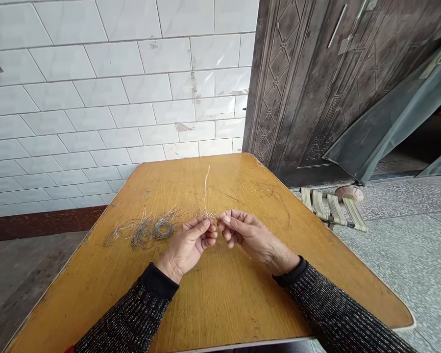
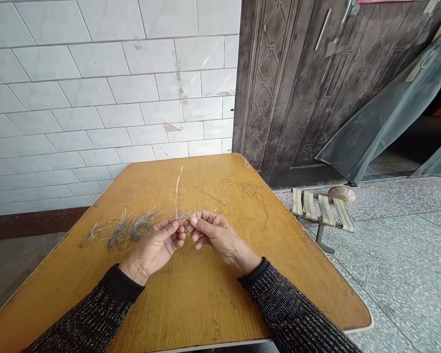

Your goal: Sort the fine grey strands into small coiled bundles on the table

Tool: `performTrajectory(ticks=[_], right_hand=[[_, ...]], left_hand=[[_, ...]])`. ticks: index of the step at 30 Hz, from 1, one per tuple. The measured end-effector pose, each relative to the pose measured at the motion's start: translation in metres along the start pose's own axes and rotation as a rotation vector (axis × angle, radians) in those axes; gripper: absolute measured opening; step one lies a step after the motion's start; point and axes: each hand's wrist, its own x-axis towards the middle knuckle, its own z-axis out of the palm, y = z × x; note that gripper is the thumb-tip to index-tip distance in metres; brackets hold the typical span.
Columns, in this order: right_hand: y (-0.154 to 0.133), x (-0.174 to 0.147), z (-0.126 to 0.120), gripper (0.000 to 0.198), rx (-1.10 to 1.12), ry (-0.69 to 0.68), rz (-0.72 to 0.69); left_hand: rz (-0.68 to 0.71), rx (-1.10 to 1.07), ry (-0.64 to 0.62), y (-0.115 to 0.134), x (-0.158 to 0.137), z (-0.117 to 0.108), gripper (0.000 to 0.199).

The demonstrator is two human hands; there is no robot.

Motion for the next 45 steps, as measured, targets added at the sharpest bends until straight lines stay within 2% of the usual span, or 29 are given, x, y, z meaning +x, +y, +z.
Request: performTrajectory(ticks=[5,10,18,21,24,30,40,45], right_hand=[[0.0021,-0.0008,0.0024,0.022,-0.105,-0.024,0.034],[0.0063,0.0007,0.0026,0.026,-0.148,-0.002,-0.029],[0.0019,-0.0023,0.0011,0.025,-0.211,-0.155,-0.055],[-0.0007,-0.0032,0.0012,0.025,-0.222,-0.173,-0.059],[-0.0009,-0.0028,0.0001,0.026,-0.177,-0.15,-0.032],[0.0019,-0.0003,-0.0024,0.025,-0.055,-0.105,0.011],[0.0013,-0.0018,0.0014,0.025,0.053,-0.02,0.056],[-0.0009,-0.0014,0.0043,0.024,0.076,0.077,0.068]], left_hand=[[0.016,-0.06,0.085,-0.0013,0.0009,-0.0007,0.013],[-0.003,-0.041,0.044,-0.0034,0.0005,-0.0012,0.012],[0.025,-0.019,-0.015,-0.0023,-0.0018,0.0013,0.015],[0.011,-0.005,-0.033,-0.0013,-0.0025,0.002,0.016],[0.015,0.023,-0.048,0.0014,-0.0033,0.002,0.016],[0.036,0.22,-0.044,0.0059,-0.0055,0.0033,0.017],[-0.043,0.067,-0.104,0.0048,-0.0051,0.0003,0.017],[-0.091,0.076,-0.113,0.0011,-0.0033,-0.0009,0.016]])
